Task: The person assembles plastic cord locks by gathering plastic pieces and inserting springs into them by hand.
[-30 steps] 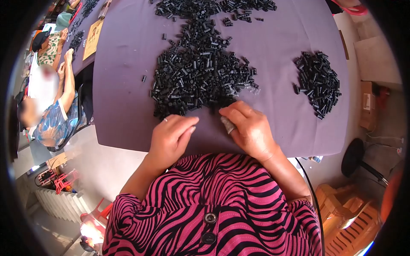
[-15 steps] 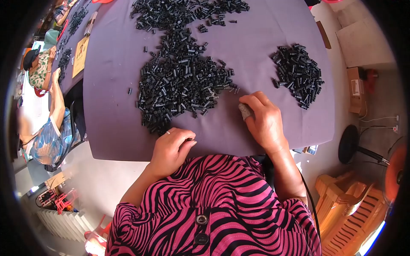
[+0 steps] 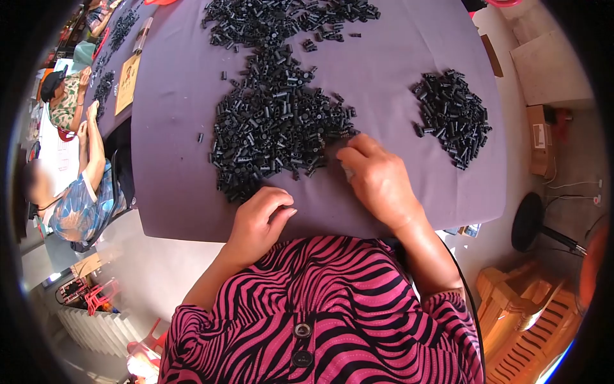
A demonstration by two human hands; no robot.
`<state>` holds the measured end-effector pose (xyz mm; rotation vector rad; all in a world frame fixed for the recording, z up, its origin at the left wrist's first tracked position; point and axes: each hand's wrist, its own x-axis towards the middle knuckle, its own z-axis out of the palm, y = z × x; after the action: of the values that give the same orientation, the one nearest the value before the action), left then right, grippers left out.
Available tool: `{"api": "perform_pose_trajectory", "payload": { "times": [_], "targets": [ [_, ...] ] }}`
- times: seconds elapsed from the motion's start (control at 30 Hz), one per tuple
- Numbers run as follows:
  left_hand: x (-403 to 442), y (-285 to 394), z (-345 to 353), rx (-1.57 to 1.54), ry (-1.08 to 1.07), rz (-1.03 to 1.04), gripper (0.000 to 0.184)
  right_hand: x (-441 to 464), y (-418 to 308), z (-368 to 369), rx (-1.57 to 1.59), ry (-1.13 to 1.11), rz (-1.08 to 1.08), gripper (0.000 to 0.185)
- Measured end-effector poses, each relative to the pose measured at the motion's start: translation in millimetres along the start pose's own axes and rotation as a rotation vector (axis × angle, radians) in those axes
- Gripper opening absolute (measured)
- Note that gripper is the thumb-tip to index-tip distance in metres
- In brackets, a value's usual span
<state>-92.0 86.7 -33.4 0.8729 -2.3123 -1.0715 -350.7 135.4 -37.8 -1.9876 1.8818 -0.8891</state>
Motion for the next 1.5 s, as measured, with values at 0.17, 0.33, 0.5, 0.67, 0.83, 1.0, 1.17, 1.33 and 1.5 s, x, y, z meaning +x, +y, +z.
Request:
{"api": "perform_pose_trajectory", "payload": {
  "times": [0.17, 0.33, 0.5, 0.67, 0.83, 1.0, 1.17, 1.33, 1.5],
  "targets": [
    [0, -4, 2, -0.058, -0.008, -0.034, 0.019, -19, -4, -21, 0.221, -0.008, 0.301, 0.037],
    [5, -6, 4, -0.071, -0.030, -0.012, 0.019, -24, -1, -9, 0.050, 0.041, 0.098, 0.045],
    [5, -8, 5, -0.049, -0.003, 0.001, 0.018, -32, -7, -2, -0.249, -0.035, -0.057, 0.053],
    [5, -7, 7, -0.020, -0.011, 0.015, 0.018, -44, -12, -9, -0.217, -0.059, -0.077, 0.050],
    [6, -4, 4, -0.003, -0.029, 0.015, 0.018, -49, -8, -15, -0.005, -0.025, 0.005, 0.045],
    [4, -3, 6, 0.030, -0.029, 0.024, 0.018, -40, -8, -14, 0.040, 0.019, 0.076, 0.050],
    [4, -2, 5, 0.083, -0.025, 0.048, 0.018, -19, -5, -8, -0.032, 0.069, 0.104, 0.050],
    [3, 0, 4, 0.147, -0.025, 0.053, 0.020, -16, -4, 2, -0.203, 0.061, -0.014, 0.047],
    [-3, -5, 1, 0.205, -0.037, 0.062, 0.021, -13, -5, 1, -0.136, 0.075, 0.036, 0.038]
  ]
}}
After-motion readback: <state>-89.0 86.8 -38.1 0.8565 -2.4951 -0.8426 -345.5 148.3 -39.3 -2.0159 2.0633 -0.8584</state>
